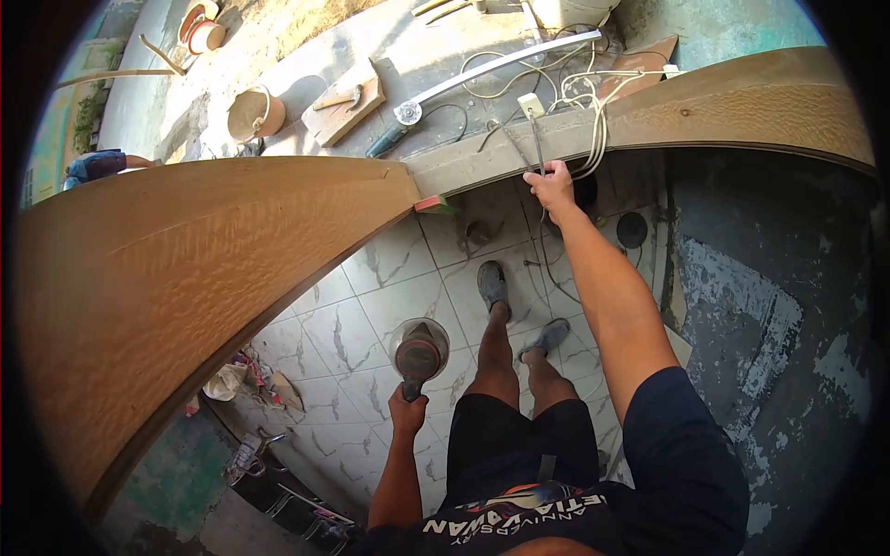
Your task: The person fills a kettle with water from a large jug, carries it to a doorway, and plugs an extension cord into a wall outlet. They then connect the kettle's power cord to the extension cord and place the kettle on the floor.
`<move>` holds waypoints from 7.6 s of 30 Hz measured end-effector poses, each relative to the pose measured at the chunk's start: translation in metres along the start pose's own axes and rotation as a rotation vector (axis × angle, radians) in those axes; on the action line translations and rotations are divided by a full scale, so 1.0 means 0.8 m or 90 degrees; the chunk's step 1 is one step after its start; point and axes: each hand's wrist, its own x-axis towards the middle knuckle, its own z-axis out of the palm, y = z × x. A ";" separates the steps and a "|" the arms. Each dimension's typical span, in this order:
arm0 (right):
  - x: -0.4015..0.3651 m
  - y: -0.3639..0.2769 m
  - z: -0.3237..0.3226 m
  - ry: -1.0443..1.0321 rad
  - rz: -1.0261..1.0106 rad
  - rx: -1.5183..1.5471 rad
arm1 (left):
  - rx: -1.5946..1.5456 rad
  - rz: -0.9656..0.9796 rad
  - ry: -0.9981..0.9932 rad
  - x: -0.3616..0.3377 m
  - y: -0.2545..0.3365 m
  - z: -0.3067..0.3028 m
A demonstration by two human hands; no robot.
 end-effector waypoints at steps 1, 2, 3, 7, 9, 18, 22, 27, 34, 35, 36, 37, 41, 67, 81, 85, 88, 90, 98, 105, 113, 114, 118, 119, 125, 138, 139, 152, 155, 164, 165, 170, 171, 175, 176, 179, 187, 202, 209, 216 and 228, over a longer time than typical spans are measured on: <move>0.007 0.011 0.004 -0.019 -0.033 -0.051 | -0.003 0.002 -0.011 0.005 0.008 0.003; 0.015 0.021 0.007 -0.040 -0.068 -0.103 | -0.007 0.003 -0.020 0.009 0.015 0.006; 0.006 0.011 0.010 0.008 -0.072 -0.115 | 0.027 0.008 -0.023 0.009 0.026 0.008; 0.002 -0.017 0.010 0.047 -0.003 -0.208 | 0.061 -0.007 -0.074 0.014 0.017 0.028; -0.001 -0.021 0.008 0.011 -0.028 -0.206 | 0.073 -0.016 -0.085 0.010 0.014 0.038; -0.045 -0.070 -0.059 -0.277 0.052 0.095 | 0.102 -0.054 -0.130 0.007 0.004 0.067; -0.127 -0.113 -0.116 -0.271 -0.102 0.241 | 0.083 -0.056 -0.110 0.010 -0.007 0.070; -0.224 -0.117 -0.208 -0.238 -0.234 0.328 | 0.084 -0.046 -0.099 0.020 0.004 0.056; -0.348 -0.064 -0.248 -0.300 -0.226 0.228 | 0.017 -0.048 -0.079 0.041 0.013 0.059; -0.363 -0.054 -0.248 -0.327 -0.192 0.240 | 0.025 -0.049 -0.074 0.045 0.015 0.061; -0.378 -0.042 -0.248 -0.353 -0.158 0.252 | 0.033 -0.049 -0.071 0.048 0.016 0.061; -0.391 -0.029 -0.249 -0.347 -0.161 0.251 | 0.033 -0.044 -0.075 0.053 0.016 0.063; -0.434 0.052 -0.252 -0.365 0.006 0.156 | -0.016 -0.048 -0.084 0.067 0.020 0.072; -0.421 0.355 -0.278 -0.118 0.327 -0.342 | -0.436 -0.147 0.130 0.339 -0.110 0.282; -0.409 0.384 -0.233 -0.243 0.345 -0.178 | -0.477 -0.071 0.170 0.379 -0.262 0.414; -0.417 0.366 -0.228 -0.341 0.217 -0.167 | -0.467 -0.256 0.101 0.345 -0.239 0.411; -0.438 0.350 -0.238 -0.391 0.165 -0.168 | -0.307 -0.358 0.100 0.307 -0.210 0.388; -0.449 0.332 -0.239 -0.419 0.077 -0.177 | -0.093 -0.414 0.060 0.297 -0.202 0.373; -0.501 0.312 -0.230 -0.514 0.036 -0.299 | -0.584 0.061 -0.578 0.097 0.328 0.330; -0.503 0.314 -0.249 -0.371 0.109 -0.325 | -0.604 0.271 -0.481 0.070 0.372 0.297; -0.495 0.329 -0.250 -0.165 0.193 -0.237 | -0.707 0.436 -0.463 0.051 0.334 0.188; -0.487 0.322 -0.247 -0.143 0.185 -0.224 | -0.719 0.474 -0.469 0.049 0.334 0.173; -0.457 0.280 -0.223 -0.098 0.158 -0.157 | -0.684 0.550 -0.492 0.035 0.326 0.108; -0.447 0.259 -0.215 -0.091 0.184 -0.136 | -0.685 0.549 -0.492 0.031 0.323 0.093; -0.395 0.170 -0.168 -0.107 0.332 0.234 | -0.326 0.632 -0.725 0.020 0.307 0.045; -0.372 -0.049 -0.134 -0.240 0.245 0.452 | 0.203 0.548 -0.946 -0.045 0.294 0.071; -0.375 -0.050 -0.137 -0.240 0.244 0.452 | 0.204 0.549 -0.946 -0.049 0.296 0.073; -0.428 -0.042 -0.243 -0.432 -0.003 0.331 | -0.263 0.261 -0.809 0.017 0.329 0.053; -0.456 -0.036 -0.272 -0.597 0.188 0.356 | -0.230 0.547 -0.387 0.047 0.381 0.057; -0.496 -0.046 -0.352 -0.650 -0.054 0.546 | 0.286 0.870 -0.199 0.118 0.454 0.194; -0.496 -0.056 -0.356 -0.587 -0.124 0.601 | 0.222 0.817 -0.272 0.096 0.462 0.201; -0.493 -0.017 -0.367 -0.118 -0.207 0.481 | 0.009 0.898 -0.398 -0.050 0.457 0.230; -0.488 0.014 -0.370 -0.094 -0.229 0.459 | 0.000 0.900 -0.459 -0.079 0.457 0.228; -0.467 0.060 -0.347 -0.074 -0.279 0.452 | -0.049 0.882 -0.729 -0.170 0.436 0.242; -0.456 0.105 -0.366 -0.141 -0.292 0.410 | -0.059 0.861 -0.844 -0.185 0.430 0.251; -0.452 0.198 -0.383 -0.111 -0.306 0.112 | -0.002 0.790 -1.091 -0.212 0.417 0.290; -0.424 0.312 -0.439 -0.016 -0.072 0.304 | -0.038 0.512 -1.034 -0.157 0.300 0.502; 0.009 0.713 -0.364 -0.407 0.112 -0.337 | 0.301 0.087 -0.415 0.159 -0.147 0.546; 0.131 0.737 -0.288 0.030 -0.076 -0.448 | 0.043 -0.236 0.174 0.247 -0.256 0.416; 0.206 0.752 -0.253 0.131 0.175 -0.368 | -0.162 -0.300 0.140 0.326 -0.246 0.402; 0.013 0.718 -0.292 -0.011 0.068 -0.148 | -0.509 -0.181 0.211 0.349 -0.241 0.427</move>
